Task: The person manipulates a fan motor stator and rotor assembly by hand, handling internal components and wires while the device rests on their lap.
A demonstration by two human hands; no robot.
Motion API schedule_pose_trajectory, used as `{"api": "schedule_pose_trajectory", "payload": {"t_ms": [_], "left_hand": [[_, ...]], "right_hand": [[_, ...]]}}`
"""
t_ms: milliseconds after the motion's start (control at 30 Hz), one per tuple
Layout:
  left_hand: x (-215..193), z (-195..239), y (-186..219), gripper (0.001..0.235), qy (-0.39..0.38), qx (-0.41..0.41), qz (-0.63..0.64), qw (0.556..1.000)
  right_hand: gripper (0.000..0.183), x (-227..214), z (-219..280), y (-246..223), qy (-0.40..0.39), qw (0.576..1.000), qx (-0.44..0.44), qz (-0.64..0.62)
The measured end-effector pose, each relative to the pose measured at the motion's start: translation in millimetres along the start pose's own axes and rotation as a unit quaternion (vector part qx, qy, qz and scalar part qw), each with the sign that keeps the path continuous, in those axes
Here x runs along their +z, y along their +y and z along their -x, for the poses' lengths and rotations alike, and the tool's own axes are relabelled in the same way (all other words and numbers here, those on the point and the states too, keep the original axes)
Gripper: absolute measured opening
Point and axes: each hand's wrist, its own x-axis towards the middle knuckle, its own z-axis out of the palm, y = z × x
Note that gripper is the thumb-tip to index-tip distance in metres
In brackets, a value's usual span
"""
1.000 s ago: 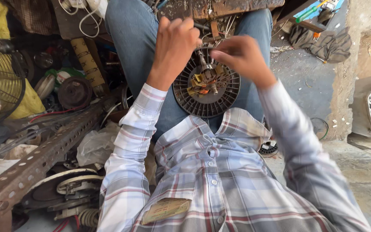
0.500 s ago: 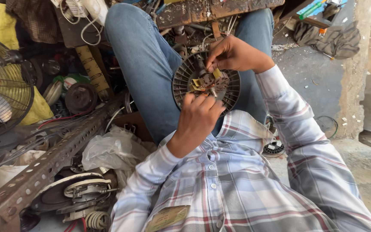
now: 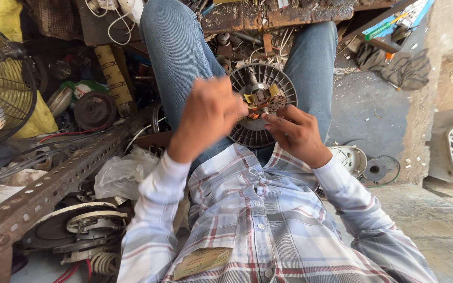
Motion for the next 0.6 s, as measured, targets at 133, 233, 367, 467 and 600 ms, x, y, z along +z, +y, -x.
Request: {"api": "schedule_pose_trajectory", "payload": {"t_ms": [133,233,367,467,600], "left_hand": [[15.6,-44.4,-39.7,0.025,-0.008,-0.005,0.059,0.998],[32.4,-63.3,-56.4,0.022,-0.067,-0.024,0.045,0.996],[35.0,-62.2,-61.2,0.019,-0.125,-0.046,0.053,0.99],[21.4,-57.7,-60.7,0.017,-0.103,-0.055,0.105,0.988],[23.6,-50.4,-65.3,0.018,-0.08,-0.059,0.072,0.992]], "right_hand": [[0.037,-0.6,-7.9,-8.8,-0.006,1.0,0.027,-0.014],[0.036,-13.4,-21.5,-9.7,-0.032,0.999,0.016,-0.015],[0.035,-28.2,-44.8,-1.3,-0.125,0.991,-0.031,-0.028],[0.036,-23.9,-44.9,-9.5,-0.121,0.992,-0.047,0.001],[0.035,-18.1,-32.6,-9.2,-0.104,0.994,-0.006,0.017]]}}
